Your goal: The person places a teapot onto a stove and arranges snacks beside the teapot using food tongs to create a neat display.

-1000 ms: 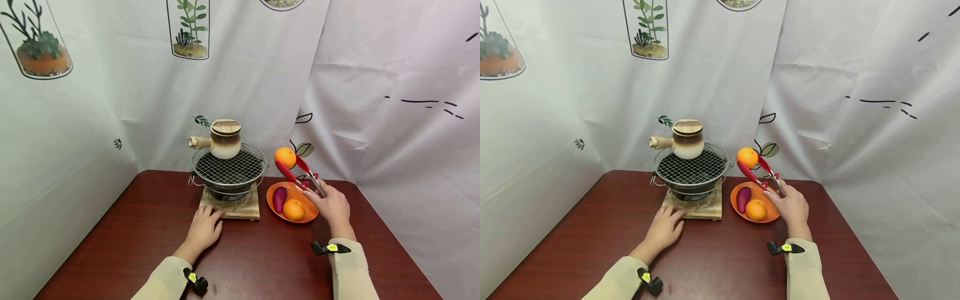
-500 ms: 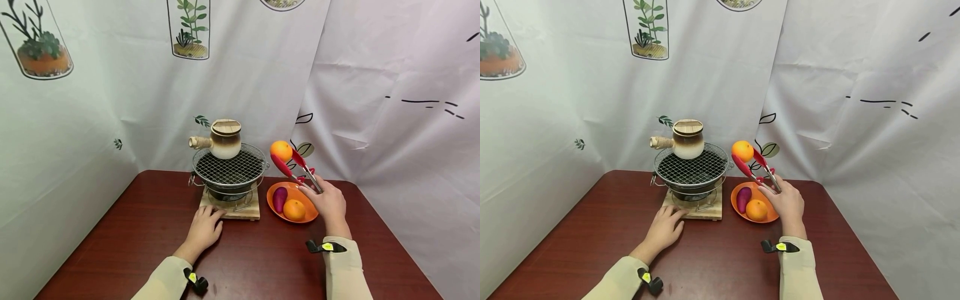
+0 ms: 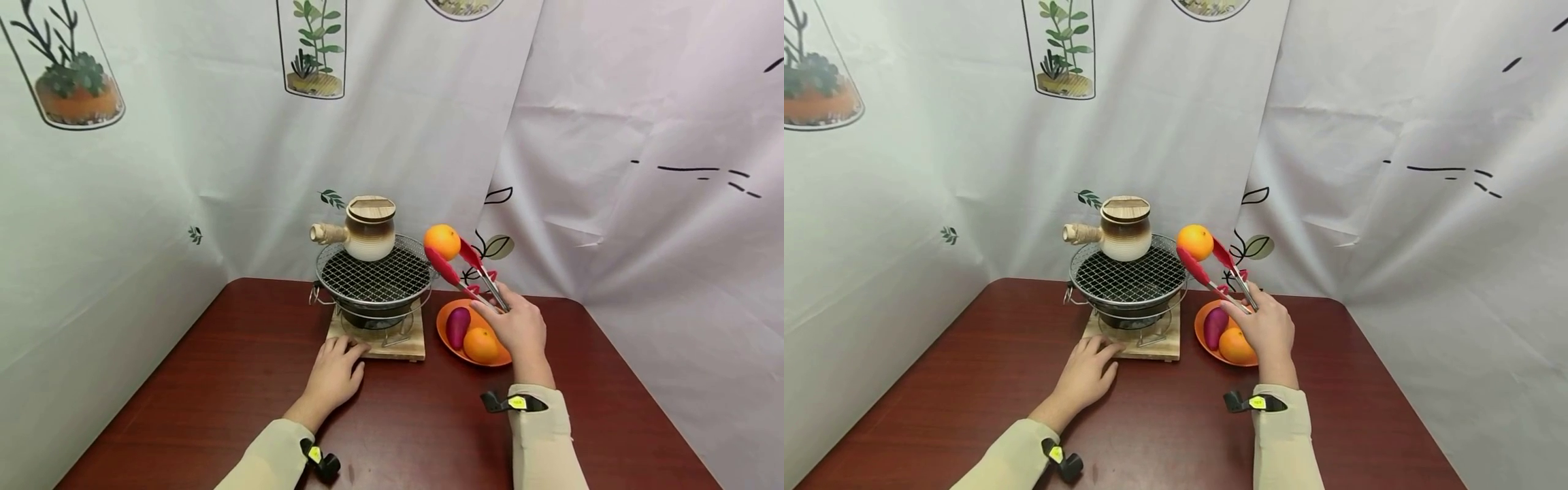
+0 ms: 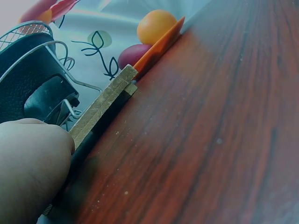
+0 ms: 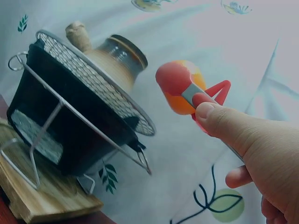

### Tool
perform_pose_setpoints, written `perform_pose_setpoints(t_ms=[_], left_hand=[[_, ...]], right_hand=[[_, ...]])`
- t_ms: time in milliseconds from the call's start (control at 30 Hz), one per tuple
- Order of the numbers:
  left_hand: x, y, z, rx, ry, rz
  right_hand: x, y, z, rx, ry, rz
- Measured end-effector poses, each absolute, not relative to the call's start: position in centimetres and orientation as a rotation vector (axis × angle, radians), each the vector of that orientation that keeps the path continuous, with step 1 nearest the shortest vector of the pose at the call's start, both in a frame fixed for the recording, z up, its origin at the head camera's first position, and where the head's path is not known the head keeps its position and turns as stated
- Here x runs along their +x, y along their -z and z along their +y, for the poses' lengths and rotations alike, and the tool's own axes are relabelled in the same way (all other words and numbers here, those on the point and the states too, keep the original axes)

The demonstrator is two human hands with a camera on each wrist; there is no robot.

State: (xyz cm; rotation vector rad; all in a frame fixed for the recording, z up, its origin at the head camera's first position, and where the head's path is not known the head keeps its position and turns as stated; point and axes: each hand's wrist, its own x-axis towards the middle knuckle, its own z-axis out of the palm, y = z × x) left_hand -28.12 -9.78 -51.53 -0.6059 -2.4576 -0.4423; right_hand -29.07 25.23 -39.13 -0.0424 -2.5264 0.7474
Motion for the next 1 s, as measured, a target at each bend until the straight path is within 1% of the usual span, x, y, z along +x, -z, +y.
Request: perform_pose_setpoints(t_ms=[367, 1000], left_hand=[[-28.2, 51.6, -9.7, -0.603, 0.44, -2.474], [-28.4, 52.0, -9.8, -0.594, 0.444, -2.483]], right_hand=[[-29.3, 38.8, 23.1, -0.049, -0.785, -2.565], [-29.4, 38.7, 21.8, -0.017, -0.662, -2.598]])
